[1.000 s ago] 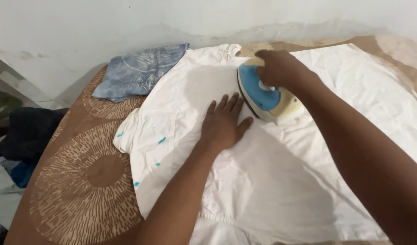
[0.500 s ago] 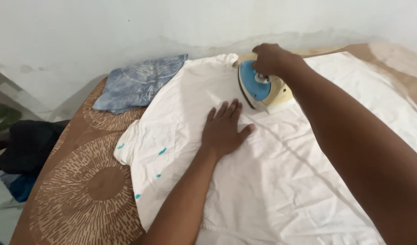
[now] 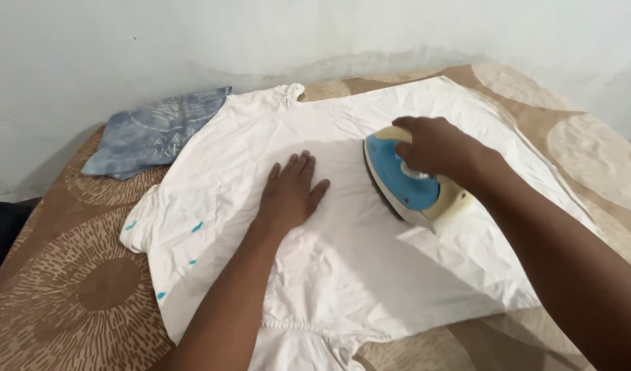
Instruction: Ironing a white collared shirt on a flat bed surface.
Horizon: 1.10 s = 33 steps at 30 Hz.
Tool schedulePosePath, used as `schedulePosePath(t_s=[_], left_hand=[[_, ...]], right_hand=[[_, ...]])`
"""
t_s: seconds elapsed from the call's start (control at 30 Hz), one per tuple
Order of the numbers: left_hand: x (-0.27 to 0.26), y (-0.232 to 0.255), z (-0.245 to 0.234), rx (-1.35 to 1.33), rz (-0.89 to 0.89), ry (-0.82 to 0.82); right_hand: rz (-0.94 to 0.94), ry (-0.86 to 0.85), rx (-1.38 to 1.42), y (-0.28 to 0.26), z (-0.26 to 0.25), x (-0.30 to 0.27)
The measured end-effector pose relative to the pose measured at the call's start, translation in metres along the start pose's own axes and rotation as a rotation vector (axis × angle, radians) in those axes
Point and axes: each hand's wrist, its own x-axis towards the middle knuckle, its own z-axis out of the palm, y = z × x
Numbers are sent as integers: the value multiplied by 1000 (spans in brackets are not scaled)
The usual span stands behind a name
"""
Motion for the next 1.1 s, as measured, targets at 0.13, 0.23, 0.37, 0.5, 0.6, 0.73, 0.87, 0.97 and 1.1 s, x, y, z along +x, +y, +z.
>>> schedulePosePath(t_s=[0.13, 0.23, 0.37, 0.5, 0.6, 0.73, 0.87, 0.97, 1.1], left_hand=[[-1, 2, -6, -83, 167, 39], [0, 5, -15, -106, 151, -3], [1, 4, -15, -155, 148, -3], [8, 5, -21, -139, 119, -44], [11, 3, -20, -133, 120, -73], [4, 1, -16, -140, 125, -26], [5, 4, -20, -129, 131, -38], [5, 9, -22, -120, 104, -73], [4, 13, -20, -92, 81, -76]], right_hand=[[-61, 95, 55, -18, 6, 59], [-115, 199, 52, -34, 13, 113], [-211, 321, 21, -33, 31, 206], [-219, 309, 14, -48, 17, 220], [-182, 223, 0, -47, 7, 205], [-346, 166, -162, -7, 12, 188], [-132, 24, -125, 22, -15, 62], [-10, 8, -89, 43, -19, 11], [16, 74, -6, 49, -15, 4]])
